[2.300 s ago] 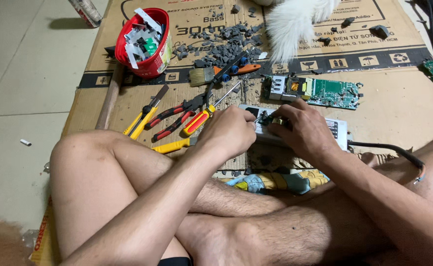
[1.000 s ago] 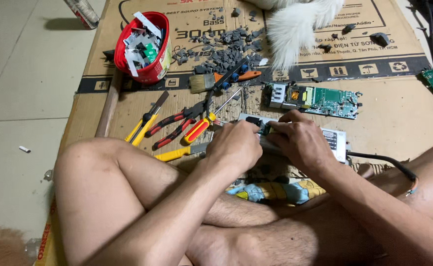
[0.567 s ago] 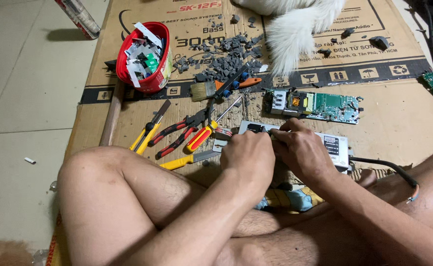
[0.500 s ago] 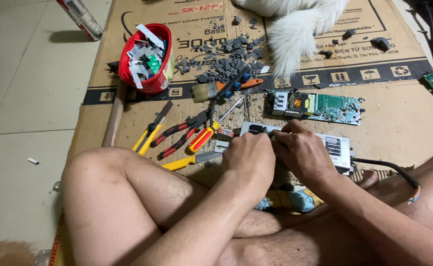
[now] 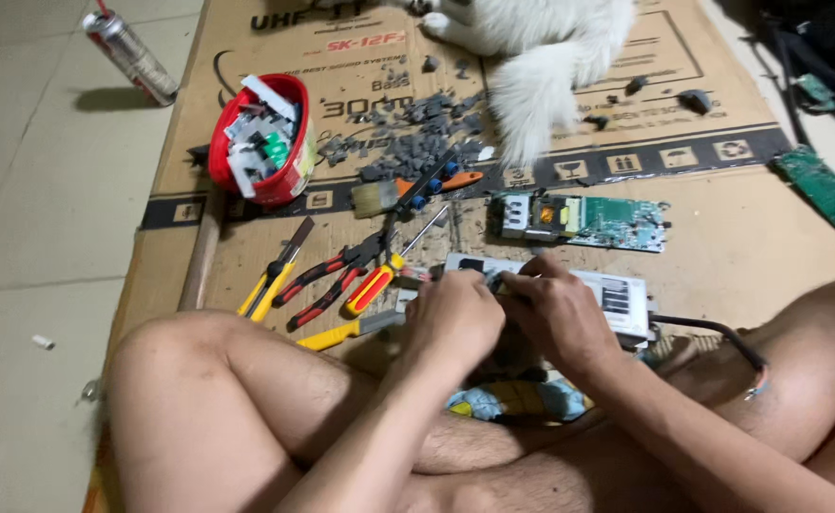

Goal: The person sits on the floor and uses a hammer and pliers to break apart a white electronic device. They remove a small green circuit board from the casing and continue to manipulate the device and its components with their hands.

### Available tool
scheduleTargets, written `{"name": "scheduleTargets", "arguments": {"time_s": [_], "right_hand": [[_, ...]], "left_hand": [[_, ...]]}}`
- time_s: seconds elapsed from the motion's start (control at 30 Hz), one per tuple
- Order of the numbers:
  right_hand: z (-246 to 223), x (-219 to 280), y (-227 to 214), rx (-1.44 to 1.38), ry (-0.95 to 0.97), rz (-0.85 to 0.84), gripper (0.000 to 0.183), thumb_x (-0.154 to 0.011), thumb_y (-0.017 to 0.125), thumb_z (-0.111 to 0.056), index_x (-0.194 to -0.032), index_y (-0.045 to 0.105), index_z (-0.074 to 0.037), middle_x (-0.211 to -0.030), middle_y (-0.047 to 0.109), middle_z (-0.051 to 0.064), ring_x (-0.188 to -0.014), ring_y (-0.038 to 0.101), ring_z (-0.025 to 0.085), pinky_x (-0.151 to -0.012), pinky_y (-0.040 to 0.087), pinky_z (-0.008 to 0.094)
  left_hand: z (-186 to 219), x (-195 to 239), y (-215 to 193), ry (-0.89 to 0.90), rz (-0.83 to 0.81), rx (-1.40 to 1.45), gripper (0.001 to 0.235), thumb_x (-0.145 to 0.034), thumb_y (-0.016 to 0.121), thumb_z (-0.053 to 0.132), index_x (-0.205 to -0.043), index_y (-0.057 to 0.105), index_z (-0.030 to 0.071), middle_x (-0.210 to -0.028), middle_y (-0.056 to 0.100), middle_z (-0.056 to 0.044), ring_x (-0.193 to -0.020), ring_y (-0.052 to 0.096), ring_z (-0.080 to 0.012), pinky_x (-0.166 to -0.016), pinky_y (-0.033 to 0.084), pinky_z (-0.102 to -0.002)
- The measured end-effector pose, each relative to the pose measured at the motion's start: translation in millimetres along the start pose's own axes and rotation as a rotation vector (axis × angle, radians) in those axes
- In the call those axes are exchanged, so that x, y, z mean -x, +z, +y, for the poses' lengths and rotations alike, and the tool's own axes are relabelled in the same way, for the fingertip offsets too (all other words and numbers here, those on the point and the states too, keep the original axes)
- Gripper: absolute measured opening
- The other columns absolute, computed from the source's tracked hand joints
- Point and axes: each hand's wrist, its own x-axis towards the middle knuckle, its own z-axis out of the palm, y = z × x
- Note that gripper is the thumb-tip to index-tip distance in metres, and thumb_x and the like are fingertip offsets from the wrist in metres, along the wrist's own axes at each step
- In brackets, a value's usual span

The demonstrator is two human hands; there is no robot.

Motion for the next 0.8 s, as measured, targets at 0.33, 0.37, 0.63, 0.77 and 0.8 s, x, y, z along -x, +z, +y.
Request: {"name": "scheduleTargets", "arguments": {"time_s": [0.33, 0.37, 0.63, 0.77, 0.8], "right_hand": [[-12, 6, -13, -0.083, 0.08, 0.0, 0.04, -0.081, 0.075, -0.036, -0.121, 0.075, -0.033, -0.113, 0.068, 0.001, -0.101, 0.071, 0.035, -0.088, 0.061, 0.049], [-13, 6, -13, -0.085, 0.081, 0.005, 0.04, -0.081, 0.076, -0.036, -0.122, 0.075, -0.033, -0.113, 0.068, 0.0, -0.101, 0.071, 0.035, -0.088, 0.061, 0.048], [-11, 3, -16, -0.131, 0.076, -0.015, 0.042, -0.081, 0.076, -0.034, -0.123, 0.075, -0.032, -0.112, 0.069, 0.001, -0.103, 0.071, 0.034, -0.089, 0.06, 0.049], [-14, 1, -19, -0.094, 0.047, -0.039, 0.042, -0.082, 0.076, -0.033, -0.124, 0.074, -0.033, -0.113, 0.068, -0.001, -0.106, 0.07, 0.034, -0.093, 0.059, 0.048], [-15, 1, -21, -0.084, 0.05, -0.054, 0.042, -0.082, 0.075, -0.033, -0.124, 0.074, -0.034, -0.114, 0.068, -0.002, -0.107, 0.07, 0.034, -0.094, 0.058, 0.049]], "left_hand": [[-13, 3, -7, 0.19, -0.012, -0.271, 0.043, -0.093, 0.047, 0.005, -0.132, 0.066, 0.005, -0.12, 0.064, -0.026, -0.112, 0.065, -0.0491, -0.086, 0.058, -0.06], [-15, -2, -7, 0.197, -0.017, -0.275, 0.042, -0.091, 0.049, 0.006, -0.13, 0.067, 0.005, -0.117, 0.067, -0.026, -0.109, 0.067, -0.0495, -0.084, 0.058, -0.06], [-4, -8, -16, 0.169, -0.002, -0.176, 0.041, -0.091, 0.054, 0.003, -0.13, 0.065, -0.002, -0.114, 0.069, -0.032, -0.107, 0.067, -0.0521, -0.084, 0.058, -0.061], [-7, -21, -4, 0.065, 0.001, -0.123, 0.038, -0.094, 0.052, 0.011, -0.128, 0.068, 0.002, -0.12, 0.068, -0.029, -0.117, 0.063, -0.0499, -0.093, 0.054, -0.061], [-11, -26, 3, 0.082, 0.007, -0.094, 0.04, -0.095, 0.051, 0.008, -0.13, 0.065, -0.002, -0.121, 0.066, -0.033, -0.119, 0.061, -0.0527, -0.094, 0.053, -0.063]]}}
